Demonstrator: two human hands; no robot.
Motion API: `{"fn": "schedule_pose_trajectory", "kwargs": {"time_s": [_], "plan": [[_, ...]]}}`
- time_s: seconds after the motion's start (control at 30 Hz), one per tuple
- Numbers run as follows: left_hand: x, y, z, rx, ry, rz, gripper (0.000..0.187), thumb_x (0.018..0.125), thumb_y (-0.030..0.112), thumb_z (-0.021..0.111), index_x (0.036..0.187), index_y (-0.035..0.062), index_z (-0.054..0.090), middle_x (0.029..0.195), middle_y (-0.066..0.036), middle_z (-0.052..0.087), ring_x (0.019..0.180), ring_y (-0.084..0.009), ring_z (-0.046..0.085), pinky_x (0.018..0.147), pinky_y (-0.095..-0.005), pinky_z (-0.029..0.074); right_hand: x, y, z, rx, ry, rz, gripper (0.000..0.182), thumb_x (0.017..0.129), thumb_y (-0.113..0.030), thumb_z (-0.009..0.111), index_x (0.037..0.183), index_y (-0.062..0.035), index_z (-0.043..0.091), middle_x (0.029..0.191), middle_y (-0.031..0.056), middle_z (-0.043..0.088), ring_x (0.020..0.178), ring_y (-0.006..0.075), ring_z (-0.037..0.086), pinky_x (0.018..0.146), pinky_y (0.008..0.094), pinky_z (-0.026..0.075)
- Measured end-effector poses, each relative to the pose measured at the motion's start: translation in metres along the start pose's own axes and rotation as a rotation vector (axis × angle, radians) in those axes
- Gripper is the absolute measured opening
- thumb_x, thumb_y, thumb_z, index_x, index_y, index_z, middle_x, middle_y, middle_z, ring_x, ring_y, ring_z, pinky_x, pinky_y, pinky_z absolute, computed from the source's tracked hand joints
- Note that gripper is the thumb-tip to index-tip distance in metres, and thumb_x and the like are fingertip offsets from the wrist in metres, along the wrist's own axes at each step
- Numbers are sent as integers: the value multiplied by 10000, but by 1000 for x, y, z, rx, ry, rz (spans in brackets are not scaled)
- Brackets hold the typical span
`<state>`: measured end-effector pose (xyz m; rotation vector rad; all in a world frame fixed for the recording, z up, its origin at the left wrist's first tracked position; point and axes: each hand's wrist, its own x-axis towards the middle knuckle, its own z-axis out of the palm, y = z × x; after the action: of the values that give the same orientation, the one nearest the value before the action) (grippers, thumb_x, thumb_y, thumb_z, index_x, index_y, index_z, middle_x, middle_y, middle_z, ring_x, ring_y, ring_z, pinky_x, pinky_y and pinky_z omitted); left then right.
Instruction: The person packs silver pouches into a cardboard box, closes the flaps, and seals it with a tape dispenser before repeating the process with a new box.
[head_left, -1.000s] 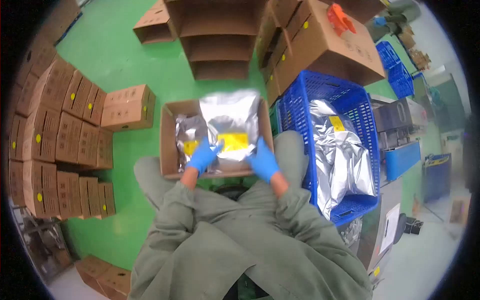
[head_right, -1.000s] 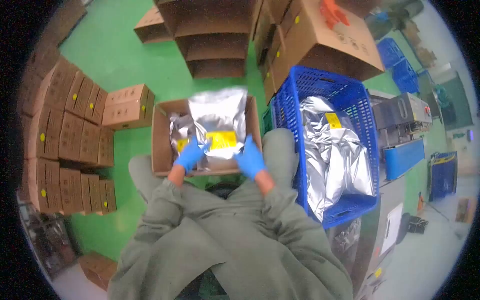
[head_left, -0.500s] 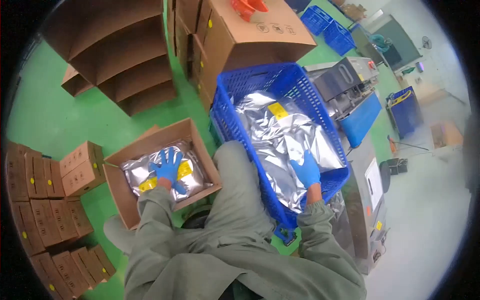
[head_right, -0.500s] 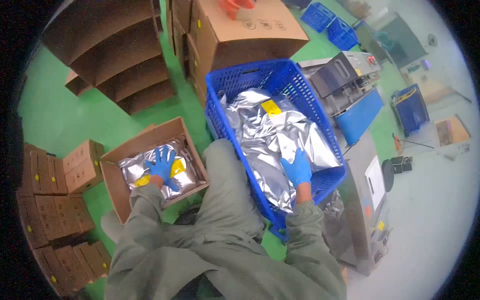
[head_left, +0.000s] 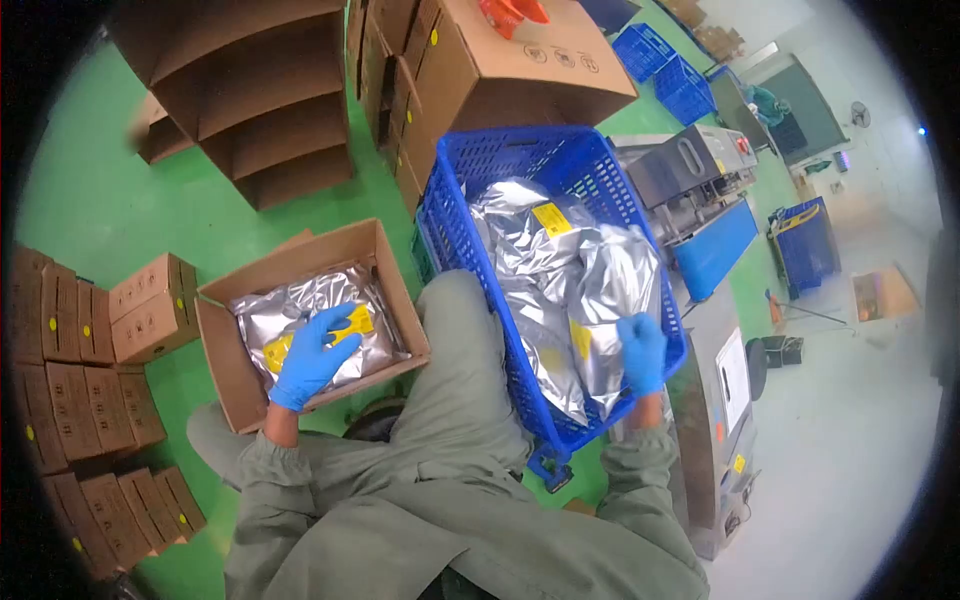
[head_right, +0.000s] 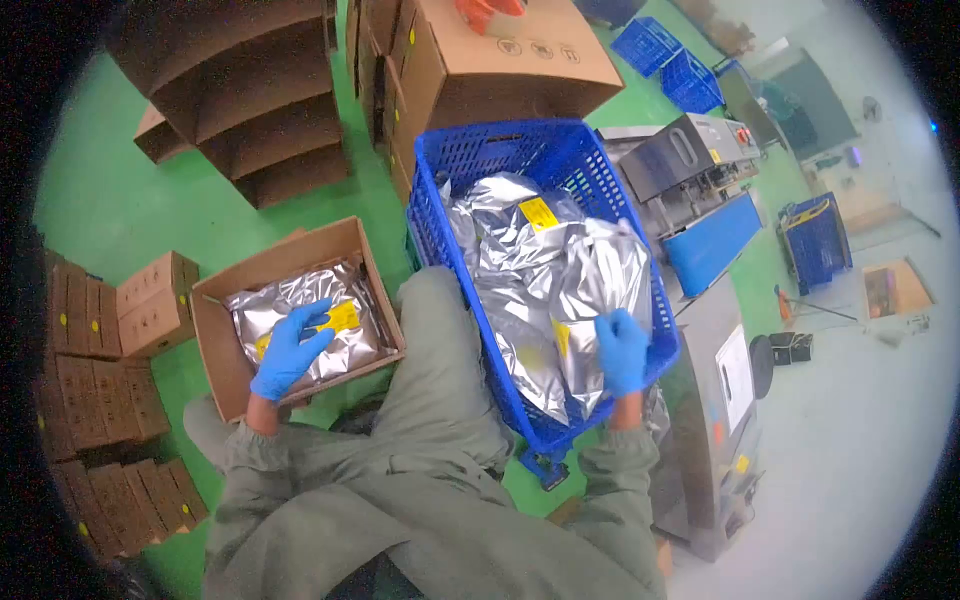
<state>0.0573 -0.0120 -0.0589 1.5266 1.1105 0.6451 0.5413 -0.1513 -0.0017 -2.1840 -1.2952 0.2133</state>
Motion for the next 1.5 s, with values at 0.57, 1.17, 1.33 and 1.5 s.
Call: {"fn": "schedule_pose_trajectory", "kwargs": {"time_s": [0.57,1.17,1.33,1.5], "plan": [[-47,46,17,-783,288,-163,549,773,115,764,1252,-45,548,1127,-81,652,981,-139,616,892,-289,479,-53,-245,157,1075,-984,20,473,822,-31,687,1267,19,535,1107,56,640,977,141,615,874,261,491],[-59,112,-70,-590,609,294,290,831,34,635,1112,-13,581,962,-40,647,794,-90,600,700,-234,505,-31,-348,122,1035,-720,-295,506,742,-11,755,1198,47,544,1052,83,663,930,142,628,821,279,522],[-70,102,-69,-660,881,456,353,837,65,686,1159,-26,571,958,-57,670,843,-131,637,767,-263,518,-13,-391,97,891,-787,-568,325,752,-26,761,1042,53,639,931,72,702,841,114,634,767,274,524],[-144,29,-76,-408,637,-88,348,898,114,634,1206,-27,552,1111,-77,639,1028,-154,598,900,-285,472,23,-427,179,410,-1260,-609,305,756,-144,779,1010,-8,678,882,63,716,768,142,655,713,288,522]]}}
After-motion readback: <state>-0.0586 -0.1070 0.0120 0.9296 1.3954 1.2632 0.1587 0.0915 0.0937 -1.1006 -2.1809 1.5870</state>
